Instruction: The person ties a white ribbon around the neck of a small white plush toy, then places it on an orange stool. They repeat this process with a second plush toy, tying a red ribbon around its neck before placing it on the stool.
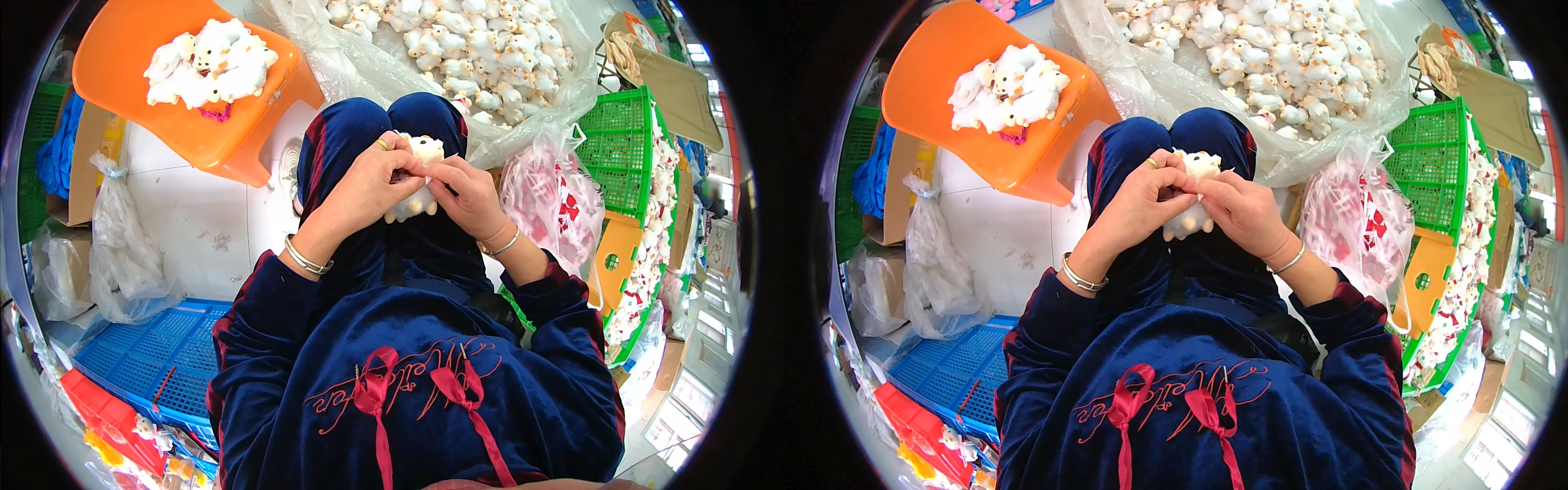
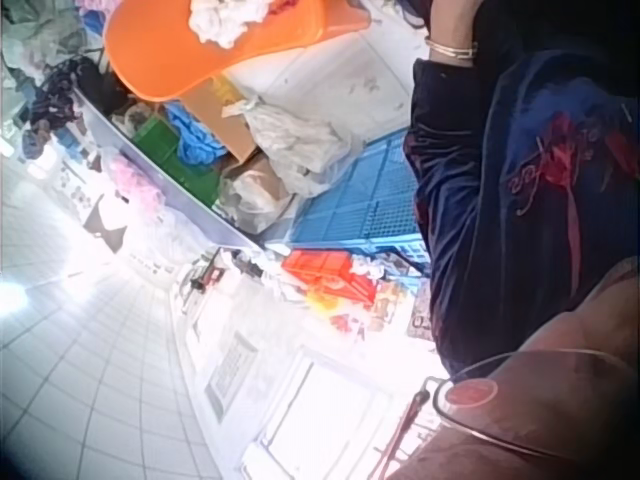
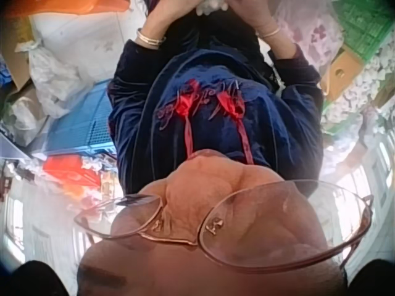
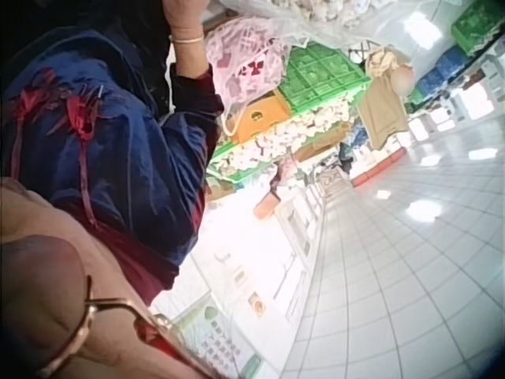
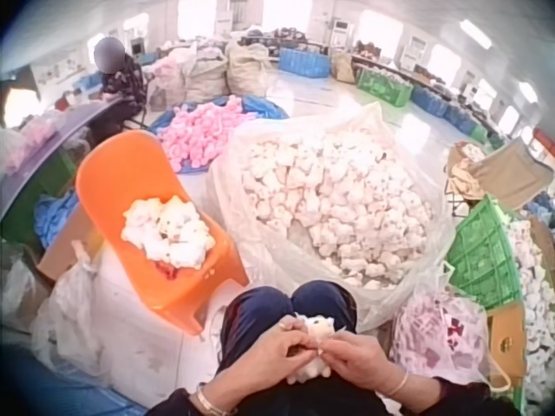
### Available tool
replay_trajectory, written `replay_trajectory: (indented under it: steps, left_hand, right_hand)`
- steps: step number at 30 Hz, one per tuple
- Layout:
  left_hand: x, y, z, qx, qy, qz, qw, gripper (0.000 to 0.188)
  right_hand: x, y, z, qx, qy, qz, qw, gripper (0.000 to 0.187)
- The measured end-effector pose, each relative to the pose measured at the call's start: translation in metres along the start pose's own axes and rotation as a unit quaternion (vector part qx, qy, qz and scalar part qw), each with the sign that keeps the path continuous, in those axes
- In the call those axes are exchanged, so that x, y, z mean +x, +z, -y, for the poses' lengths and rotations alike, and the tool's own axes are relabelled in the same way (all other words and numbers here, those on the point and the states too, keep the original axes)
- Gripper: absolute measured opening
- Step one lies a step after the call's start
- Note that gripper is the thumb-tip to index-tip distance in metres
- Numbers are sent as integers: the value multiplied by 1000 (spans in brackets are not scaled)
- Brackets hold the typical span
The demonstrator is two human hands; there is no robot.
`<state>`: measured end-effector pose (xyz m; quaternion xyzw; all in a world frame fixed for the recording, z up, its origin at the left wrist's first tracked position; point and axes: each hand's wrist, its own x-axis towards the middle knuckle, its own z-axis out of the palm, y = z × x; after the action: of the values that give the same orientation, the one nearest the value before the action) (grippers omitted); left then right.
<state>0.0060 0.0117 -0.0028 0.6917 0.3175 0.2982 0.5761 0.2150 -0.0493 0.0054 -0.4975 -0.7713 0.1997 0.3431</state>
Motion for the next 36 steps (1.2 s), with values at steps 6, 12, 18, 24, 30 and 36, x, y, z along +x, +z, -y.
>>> replay_trajectory:
  steps: [6, 12, 18, 24, 30, 36]
  left_hand:
    - [-1, 2, 1, 15, 15, -11, 1000, 11]
    - [-3, 4, 2, 22, 18, -12, 1000, 12]
    - [-3, 1, -5, 23, 8, -7, 1000, 11]
    - [0, -8, -4, 72, 20, 18, 997, 10]
    - [9, -20, -15, 207, 76, 85, 972, 12]
    - [22, -31, -14, 322, 185, 164, 914, 12]
  right_hand:
    - [4, -6, -5, -44, -42, 37, 997, 17]
    - [-10, 12, -15, -3, -62, -47, 997, 21]
    - [-15, 18, -18, 25, -51, -65, 996, 20]
    - [-12, 15, -17, 10, -86, -53, 995, 23]
    - [-10, 13, -20, 12, -98, -34, 995, 25]
    - [-4, 9, -19, 23, -115, -30, 993, 24]
